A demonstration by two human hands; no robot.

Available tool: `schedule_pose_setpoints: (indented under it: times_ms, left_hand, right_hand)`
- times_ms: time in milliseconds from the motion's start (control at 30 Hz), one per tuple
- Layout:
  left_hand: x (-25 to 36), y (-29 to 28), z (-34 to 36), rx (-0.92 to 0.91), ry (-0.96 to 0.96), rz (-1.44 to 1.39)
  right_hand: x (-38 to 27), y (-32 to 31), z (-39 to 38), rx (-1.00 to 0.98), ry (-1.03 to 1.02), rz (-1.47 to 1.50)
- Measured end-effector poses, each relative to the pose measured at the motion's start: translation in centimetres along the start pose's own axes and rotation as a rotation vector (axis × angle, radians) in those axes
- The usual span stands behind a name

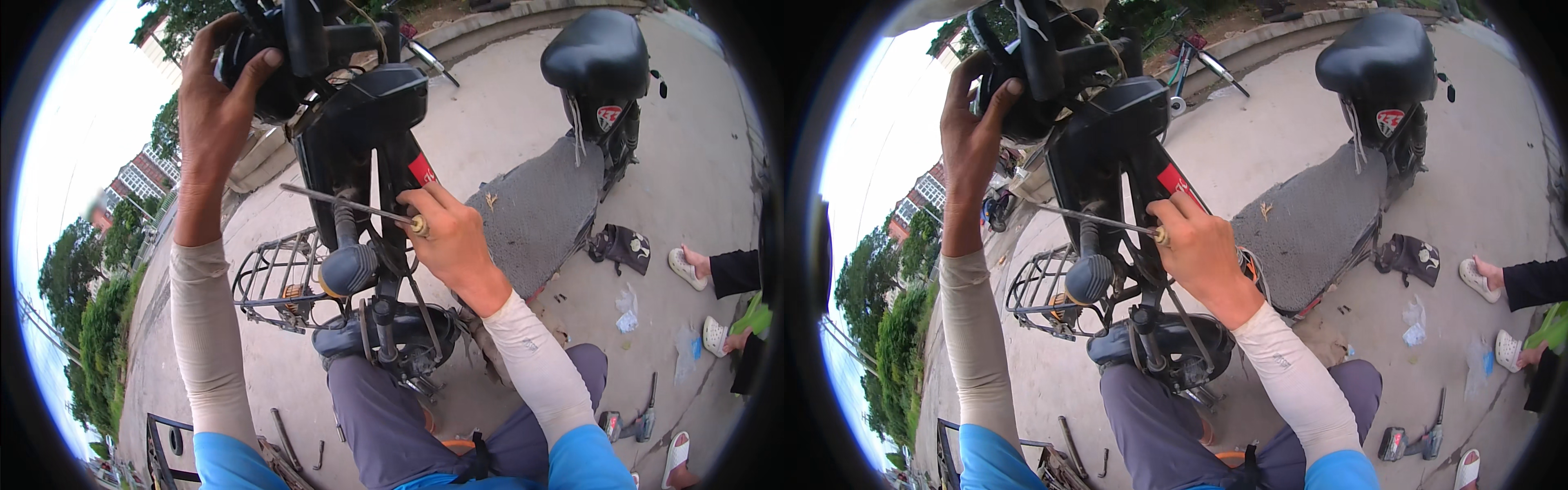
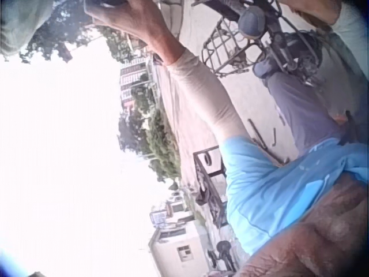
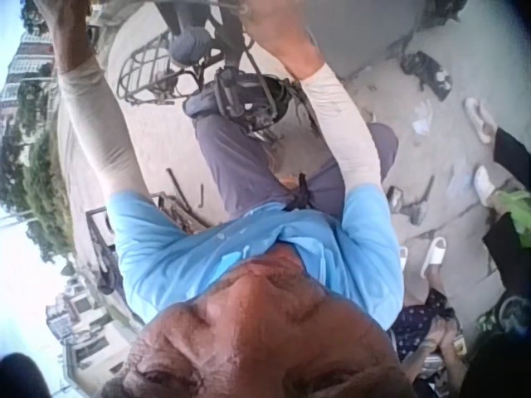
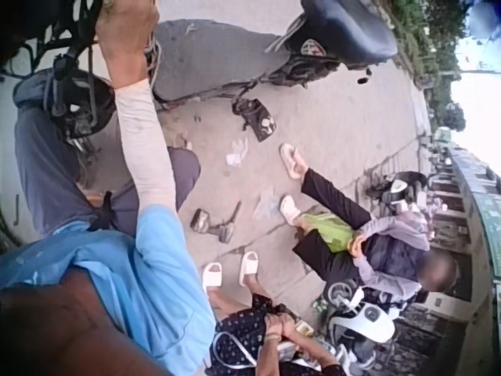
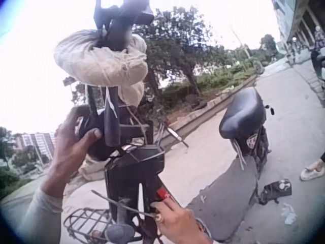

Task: The person uses a screwdriver to tighten screws on the front panel of a scooter. They repeatedly adjust the panel and turn the screwdriver to secure the screws.

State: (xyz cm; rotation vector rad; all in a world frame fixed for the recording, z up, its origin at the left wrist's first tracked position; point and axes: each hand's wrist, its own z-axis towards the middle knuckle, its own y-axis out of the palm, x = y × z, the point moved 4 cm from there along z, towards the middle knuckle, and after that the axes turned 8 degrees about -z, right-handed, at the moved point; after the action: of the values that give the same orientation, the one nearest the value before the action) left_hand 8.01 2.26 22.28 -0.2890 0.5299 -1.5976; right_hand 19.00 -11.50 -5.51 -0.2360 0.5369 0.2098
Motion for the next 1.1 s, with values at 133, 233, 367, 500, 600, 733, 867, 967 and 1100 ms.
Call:
schedule_pose_setpoints:
  times_ms: [133,233,367,500,600,733,867,967,1100]
  left_hand:
    - [0.8,0.5,-0.9,0.096,-0.043,-0.138]
    - [2.1,0.0,-3.3,0.184,0.061,0.213]
    - [4.2,0.7,-10.2,0.207,-0.177,0.065]
    - [6.1,3.5,-14.4,-0.058,-0.454,-0.062]
    - [4.0,5.3,-13.7,-0.078,-0.648,-0.198]
    - [3.4,6.5,-13.3,-0.077,-0.72,-0.324]
    - [3.6,6.6,-14.0,-0.046,-0.736,-0.397]
    - [3.4,7.1,-14.3,-0.016,-0.685,-0.419]
    - [4.2,7.5,-13.8,-0.007,-0.699,-0.525]
  right_hand:
    - [0.6,-1.5,1.5,-0.032,0.048,0.137]
    - [1.2,-2.1,2.2,0.02,0.114,0.197]
    - [3.2,-2.7,2.0,0.061,0.332,0.365]
    - [1.7,-3.3,2.4,-0.036,0.582,0.696]
    - [0.7,-5.4,2.6,-0.137,0.617,0.649]
    - [1.9,-6.3,2.1,-0.093,0.523,0.433]
    - [2.4,-6.6,2.4,-0.071,0.659,0.64]
    - [3.2,-4.7,4.4,0.004,0.543,0.632]
    - [4.2,-2.0,7.5,0.003,0.471,0.817]
